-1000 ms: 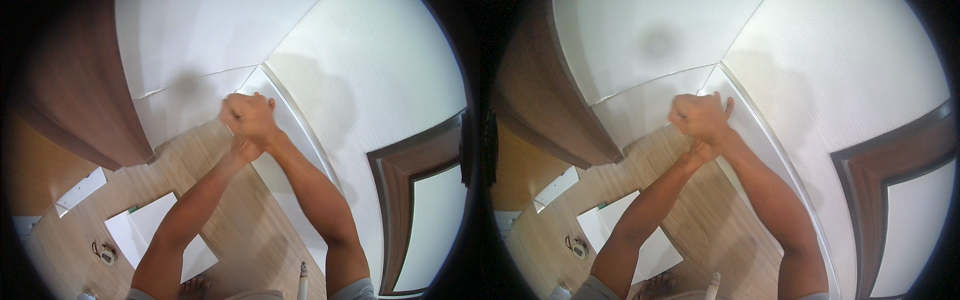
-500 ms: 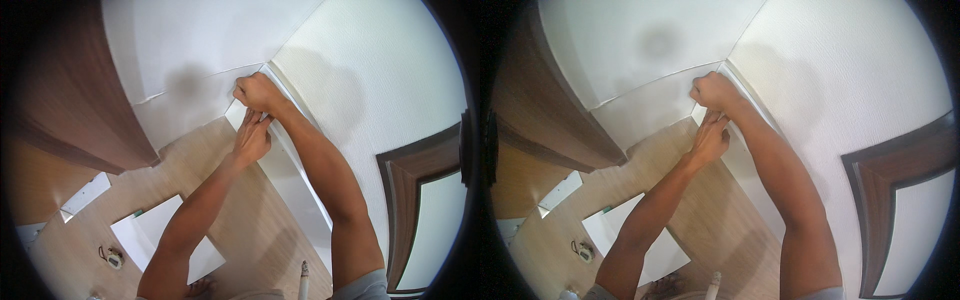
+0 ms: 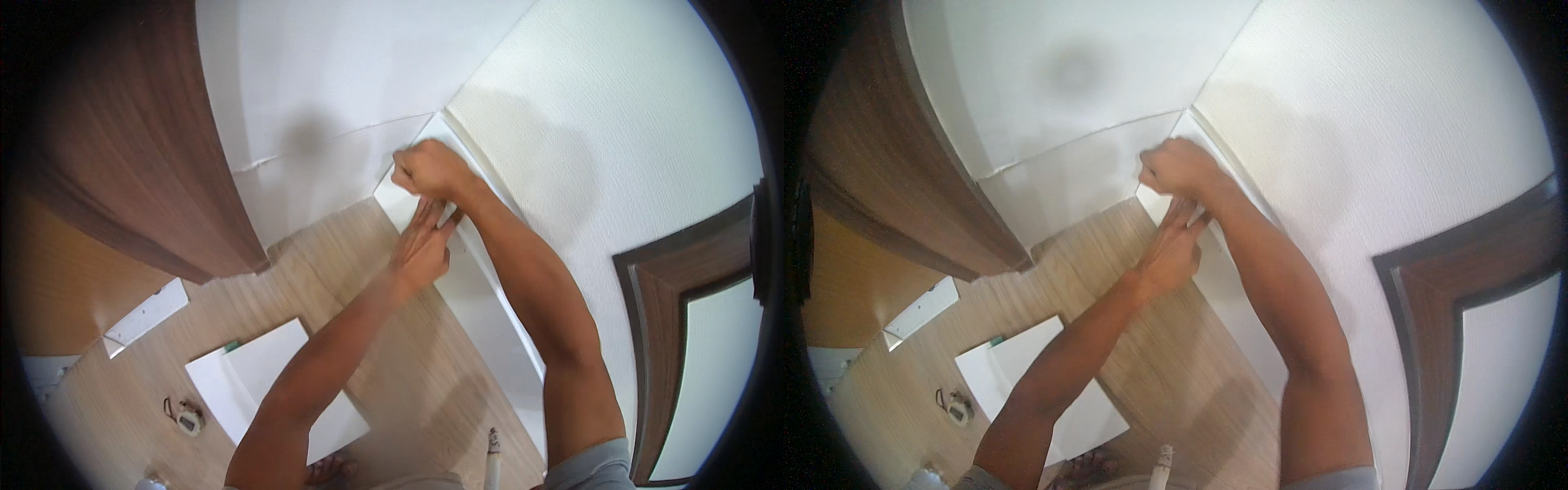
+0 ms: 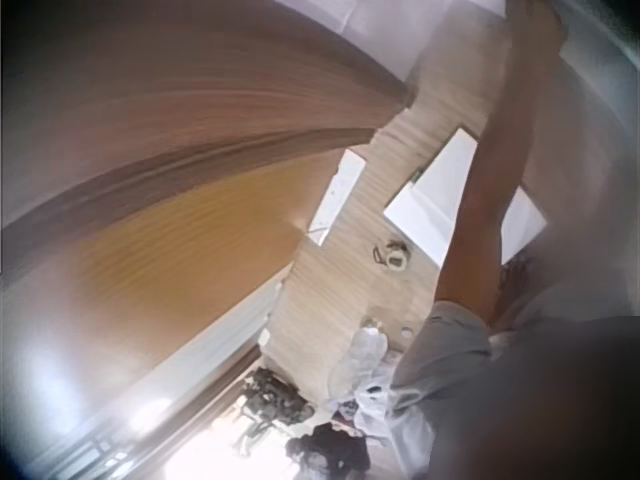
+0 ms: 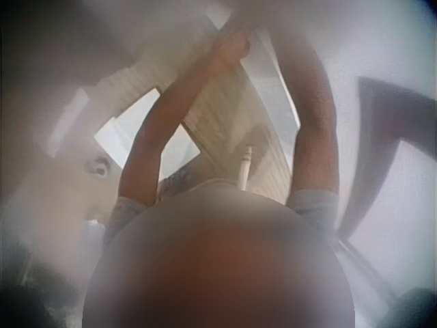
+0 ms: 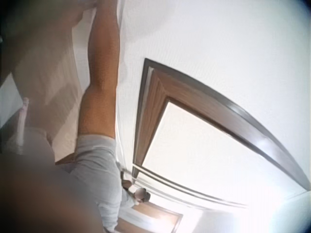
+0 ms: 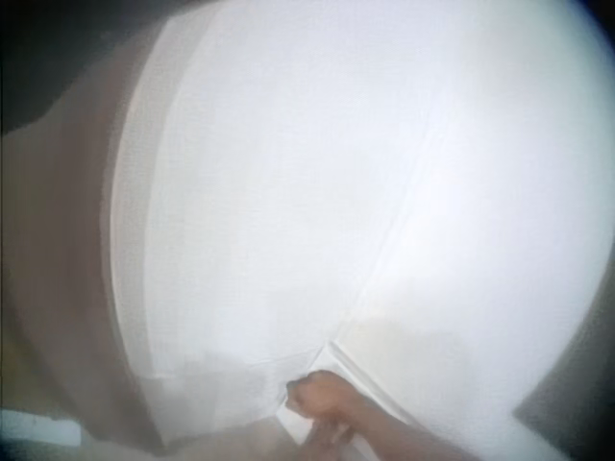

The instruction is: The person positions and presses white baseboard pieces along the bottom of a wall, aligning them with the floor and wall trim. They use their hands to smooth and secure the pieces, occasionally adjusting position and handling a green protective sheet on the floor.

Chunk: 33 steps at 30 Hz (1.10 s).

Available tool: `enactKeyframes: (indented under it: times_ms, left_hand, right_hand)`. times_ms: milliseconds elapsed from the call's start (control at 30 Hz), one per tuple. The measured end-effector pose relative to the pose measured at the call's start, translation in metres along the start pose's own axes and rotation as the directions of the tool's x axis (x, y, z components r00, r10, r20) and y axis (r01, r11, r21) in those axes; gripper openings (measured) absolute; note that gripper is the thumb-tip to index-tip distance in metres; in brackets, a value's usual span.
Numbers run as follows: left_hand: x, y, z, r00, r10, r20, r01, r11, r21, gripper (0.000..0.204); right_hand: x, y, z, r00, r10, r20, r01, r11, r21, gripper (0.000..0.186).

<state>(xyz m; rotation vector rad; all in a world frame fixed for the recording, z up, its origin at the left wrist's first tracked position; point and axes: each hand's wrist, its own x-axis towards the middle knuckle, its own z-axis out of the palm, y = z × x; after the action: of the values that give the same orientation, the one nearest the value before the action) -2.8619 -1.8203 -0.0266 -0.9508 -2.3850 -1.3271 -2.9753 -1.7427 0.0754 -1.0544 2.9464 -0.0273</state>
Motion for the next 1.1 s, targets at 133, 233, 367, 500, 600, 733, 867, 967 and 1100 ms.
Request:
enactKeyframes:
  times_ms: [133, 233, 367, 500, 600, 733, 867, 967, 1100]
  left_hand:
    - [0.000, 0.003, -0.015, 0.994, -0.045, 0.101, 0.047, 0.999, -0.018, 0.072]
    - [0.001, 0.005, -0.012, 0.997, -0.032, 0.068, 0.028, 0.998, 0.049, 0.072]
    - [0.002, 0.002, -0.006, 0.999, -0.013, 0.030, 0.012, 1.000, 0.010, 0.069]
    - [0.002, 0.003, -0.016, 0.995, -0.011, 0.101, 0.007, 0.999, 0.042, 0.064]
    - [0.003, 0.010, -0.026, 0.991, -0.009, 0.133, 0.001, 0.998, 0.060, 0.064]
    - [0.006, 0.018, -0.029, 0.984, -0.018, 0.179, 0.028, 0.998, -0.050, 0.082]
    - [0.005, 0.018, -0.017, 0.996, 0.086, 0.035, -0.086, 0.996, 0.017, 0.096]
    - [0.005, 0.017, -0.008, 0.997, 0.009, 0.074, -0.009, 1.000, 0.001, 0.100]
    - [0.004, 0.019, -0.009, 0.999, 0.018, 0.048, -0.020, 0.999, 0.035, 0.091]
  right_hand:
    - [0.002, -0.004, 0.001, 0.997, -0.037, -0.072, 0.035, 0.999, -0.032, 0.022]
    - [-0.003, -0.010, 0.000, 0.975, -0.074, -0.208, 0.071, 0.997, -0.019, 0.021]
    - [-0.025, -0.013, -0.005, 0.980, -0.051, -0.191, 0.068, 0.994, 0.085, 0.021]
    - [-0.035, -0.013, -0.012, 0.993, 0.040, -0.109, -0.047, 0.997, -0.062, 0.023]
    - [-0.042, -0.019, -0.014, 0.988, 0.063, -0.144, -0.064, 0.998, -0.001, 0.023]
    - [-0.114, -0.049, -0.005, 0.971, 0.134, -0.199, -0.110, 0.985, 0.131, 0.011]
    - [-0.219, -0.076, 0.019, 0.934, -0.131, -0.333, 0.154, 0.987, 0.041, 0.017]
    - [-0.250, -0.064, 0.019, 0.926, -0.181, -0.332, 0.150, 0.982, -0.115, 0.021]
    - [-0.250, -0.039, 0.010, 0.897, -0.206, -0.391, 0.135, 0.970, -0.202, 0.029]
